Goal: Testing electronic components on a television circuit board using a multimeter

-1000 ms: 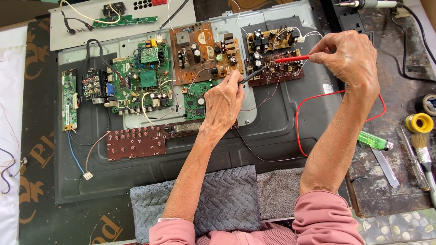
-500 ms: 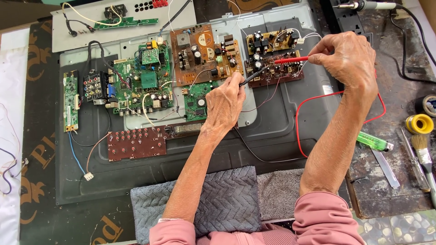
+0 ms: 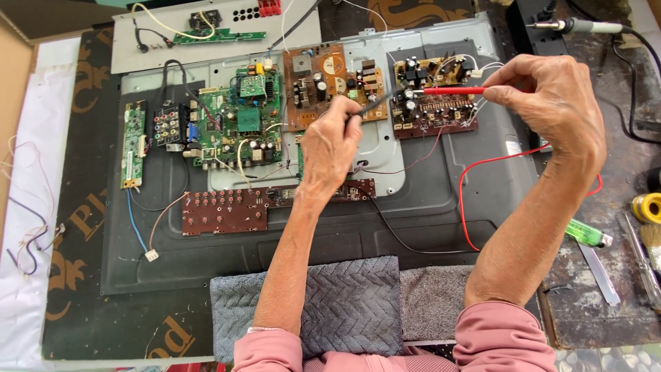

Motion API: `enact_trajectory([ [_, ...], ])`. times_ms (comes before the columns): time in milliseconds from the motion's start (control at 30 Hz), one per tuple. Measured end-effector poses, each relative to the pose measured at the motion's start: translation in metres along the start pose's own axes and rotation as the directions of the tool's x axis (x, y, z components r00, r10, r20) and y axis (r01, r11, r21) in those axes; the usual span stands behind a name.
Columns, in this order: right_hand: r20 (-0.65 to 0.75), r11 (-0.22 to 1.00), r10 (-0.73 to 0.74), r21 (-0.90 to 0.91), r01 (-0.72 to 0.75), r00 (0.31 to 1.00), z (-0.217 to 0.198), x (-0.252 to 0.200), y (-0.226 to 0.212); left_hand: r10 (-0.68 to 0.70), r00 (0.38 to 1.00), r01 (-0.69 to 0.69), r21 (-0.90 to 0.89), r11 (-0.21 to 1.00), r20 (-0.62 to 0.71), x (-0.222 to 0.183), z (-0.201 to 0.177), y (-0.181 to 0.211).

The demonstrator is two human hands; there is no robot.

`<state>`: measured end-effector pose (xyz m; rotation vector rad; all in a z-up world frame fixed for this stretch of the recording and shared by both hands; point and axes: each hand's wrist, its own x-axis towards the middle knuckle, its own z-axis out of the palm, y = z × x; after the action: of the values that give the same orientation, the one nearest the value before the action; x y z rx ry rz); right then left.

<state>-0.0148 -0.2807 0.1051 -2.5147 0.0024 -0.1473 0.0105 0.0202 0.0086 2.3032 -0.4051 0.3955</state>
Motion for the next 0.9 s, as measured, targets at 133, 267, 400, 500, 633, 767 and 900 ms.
enact_trajectory([
  [133,0.019,0.984,-0.050,0.174,0.046,0.999,0.021,0.011,-0.031,-0.122,0.991,0.127,0.100,0.987,-0.059,0.004,-0.018,-0.015],
  [267,0.024,0.998,-0.067,-0.010,0.067,0.997,0.056,0.031,-0.039,-0.161,0.979,0.177,0.128,0.976,-0.125,0.005,-0.016,-0.023],
  [400,-0.014,0.981,-0.081,-0.180,0.077,0.997,0.087,0.043,-0.032,-0.151,0.970,0.201,0.277,0.940,-0.189,0.005,0.001,-0.031],
  [500,-0.043,0.978,-0.092,-0.191,0.082,0.995,0.098,0.046,-0.024,-0.124,0.976,0.170,0.265,0.949,-0.180,0.004,0.002,-0.027],
  [633,-0.034,0.981,-0.078,-0.183,0.071,0.996,0.096,0.045,-0.032,-0.115,0.980,0.151,0.230,0.961,-0.164,0.003,0.008,-0.026],
  [767,0.015,0.986,-0.028,-0.166,0.030,0.999,0.093,0.042,-0.038,-0.123,0.985,0.149,0.234,0.961,-0.122,0.002,0.008,-0.023],
  [900,0.008,0.976,-0.072,-0.207,0.072,0.997,0.097,0.044,-0.031,-0.095,0.990,0.118,0.231,0.966,-0.107,0.001,0.009,-0.022],
])
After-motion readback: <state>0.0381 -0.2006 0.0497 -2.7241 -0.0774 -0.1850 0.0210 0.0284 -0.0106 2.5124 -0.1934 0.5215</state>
